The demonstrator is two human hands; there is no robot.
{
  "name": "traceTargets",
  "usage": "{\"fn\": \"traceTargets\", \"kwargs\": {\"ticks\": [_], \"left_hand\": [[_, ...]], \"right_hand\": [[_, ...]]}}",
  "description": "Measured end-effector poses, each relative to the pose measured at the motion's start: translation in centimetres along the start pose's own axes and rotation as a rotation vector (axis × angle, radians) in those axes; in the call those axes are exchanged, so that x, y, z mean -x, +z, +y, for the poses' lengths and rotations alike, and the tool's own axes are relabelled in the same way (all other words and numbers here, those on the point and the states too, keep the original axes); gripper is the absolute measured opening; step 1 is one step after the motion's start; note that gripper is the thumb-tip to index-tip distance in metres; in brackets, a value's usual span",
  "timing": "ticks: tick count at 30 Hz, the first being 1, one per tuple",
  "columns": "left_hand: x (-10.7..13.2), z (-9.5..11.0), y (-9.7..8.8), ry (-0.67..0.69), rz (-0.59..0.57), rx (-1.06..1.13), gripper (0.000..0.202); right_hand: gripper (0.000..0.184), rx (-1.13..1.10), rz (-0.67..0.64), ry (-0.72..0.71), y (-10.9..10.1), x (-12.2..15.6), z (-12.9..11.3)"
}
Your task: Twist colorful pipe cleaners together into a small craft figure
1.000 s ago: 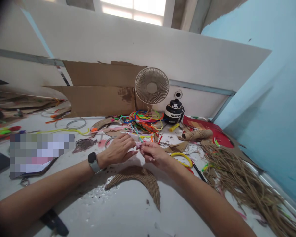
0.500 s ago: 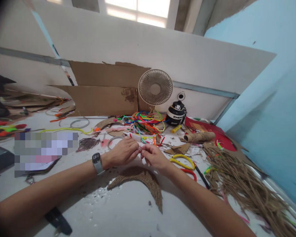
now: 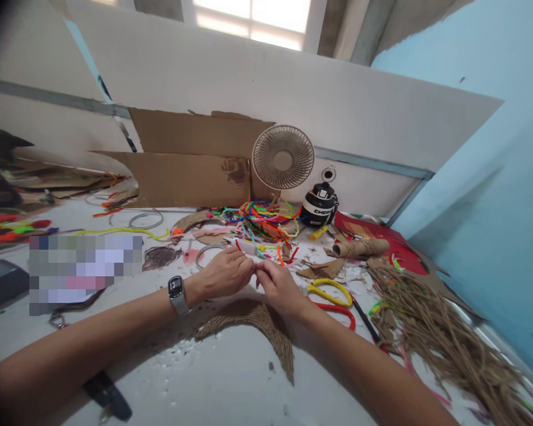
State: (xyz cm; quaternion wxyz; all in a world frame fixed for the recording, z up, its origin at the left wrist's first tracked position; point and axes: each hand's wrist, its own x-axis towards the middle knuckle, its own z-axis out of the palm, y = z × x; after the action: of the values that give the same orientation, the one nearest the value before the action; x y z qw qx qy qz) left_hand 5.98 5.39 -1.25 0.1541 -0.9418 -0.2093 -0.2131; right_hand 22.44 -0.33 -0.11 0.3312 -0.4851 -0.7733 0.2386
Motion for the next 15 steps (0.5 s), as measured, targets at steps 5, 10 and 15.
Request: {"fn": "traceTargets", "kwargs": {"ticks": [5, 10, 15], "left_hand": [[-0.2, 0.9, -0.3, -0.176, -0.129, 0.058, 0.021], [-0.4, 1.1, -0.5, -0.297, -0.231, 0.175, 0.033], [-0.5, 0.6, -0.3, -0.380, -0.234, 0.411, 0.036]], "right_hand": [[0.016, 0.393, 0.045, -0.165, 0.2, 0.2, 0.9], [0.018, 0.656, 0.000, -0.243, 0.5, 0.7, 1.5], [0.022, 0.757, -0.072, -0.238, 0.1, 0.6, 1.6]]}}
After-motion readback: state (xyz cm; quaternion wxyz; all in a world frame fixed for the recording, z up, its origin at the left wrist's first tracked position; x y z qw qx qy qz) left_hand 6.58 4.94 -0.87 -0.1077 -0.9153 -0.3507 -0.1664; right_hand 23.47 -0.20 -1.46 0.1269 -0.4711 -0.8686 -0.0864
